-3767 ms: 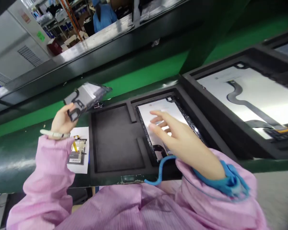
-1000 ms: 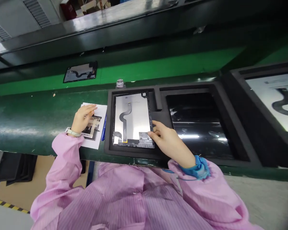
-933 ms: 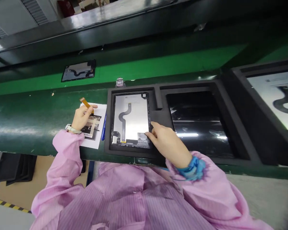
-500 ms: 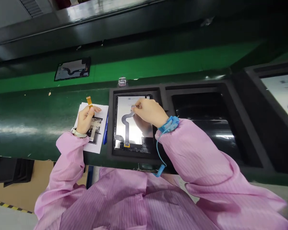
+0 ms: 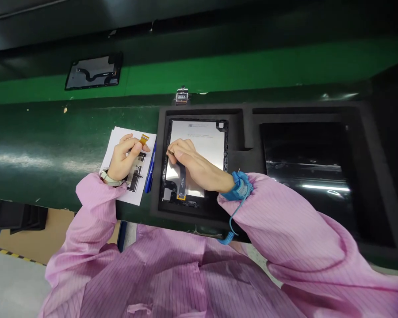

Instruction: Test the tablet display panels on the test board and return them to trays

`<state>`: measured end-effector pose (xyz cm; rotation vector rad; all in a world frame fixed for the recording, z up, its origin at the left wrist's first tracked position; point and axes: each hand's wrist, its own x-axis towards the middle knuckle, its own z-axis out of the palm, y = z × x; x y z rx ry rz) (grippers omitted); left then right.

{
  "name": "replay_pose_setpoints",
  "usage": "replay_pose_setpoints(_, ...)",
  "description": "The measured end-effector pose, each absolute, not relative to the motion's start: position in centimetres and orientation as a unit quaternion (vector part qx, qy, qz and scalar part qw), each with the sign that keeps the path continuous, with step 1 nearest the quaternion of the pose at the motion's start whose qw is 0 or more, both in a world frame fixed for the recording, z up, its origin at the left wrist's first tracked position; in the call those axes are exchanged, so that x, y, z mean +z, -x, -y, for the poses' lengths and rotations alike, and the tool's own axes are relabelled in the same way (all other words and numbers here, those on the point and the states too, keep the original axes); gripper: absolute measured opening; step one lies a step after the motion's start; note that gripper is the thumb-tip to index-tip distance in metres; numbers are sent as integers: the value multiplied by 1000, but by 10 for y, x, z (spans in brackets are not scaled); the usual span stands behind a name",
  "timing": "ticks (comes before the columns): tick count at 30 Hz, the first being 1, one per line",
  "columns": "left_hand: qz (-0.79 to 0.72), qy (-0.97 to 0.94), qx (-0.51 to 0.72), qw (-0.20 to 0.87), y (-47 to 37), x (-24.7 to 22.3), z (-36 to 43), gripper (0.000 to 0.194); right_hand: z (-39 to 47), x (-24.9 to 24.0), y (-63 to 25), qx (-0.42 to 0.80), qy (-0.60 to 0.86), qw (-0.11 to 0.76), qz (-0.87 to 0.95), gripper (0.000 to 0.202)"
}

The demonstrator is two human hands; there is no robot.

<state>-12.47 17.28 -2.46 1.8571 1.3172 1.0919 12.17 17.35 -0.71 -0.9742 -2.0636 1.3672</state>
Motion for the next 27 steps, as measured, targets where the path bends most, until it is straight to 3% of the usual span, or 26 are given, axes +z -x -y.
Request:
replay_pose_setpoints(4,-490,-756,347,260,117,-20,-173,44,-177,-12,-122,488,339,208,777,26)
replay_pose_setpoints(12,-492,-800,240,245,107,-21,-167,30,-181,-21,-124,393,308,233,835,29)
replay_pose_setpoints(27,-493,-802,245,231,102,-25,-165,27,-180,-28,-119,325,325,231,857,29)
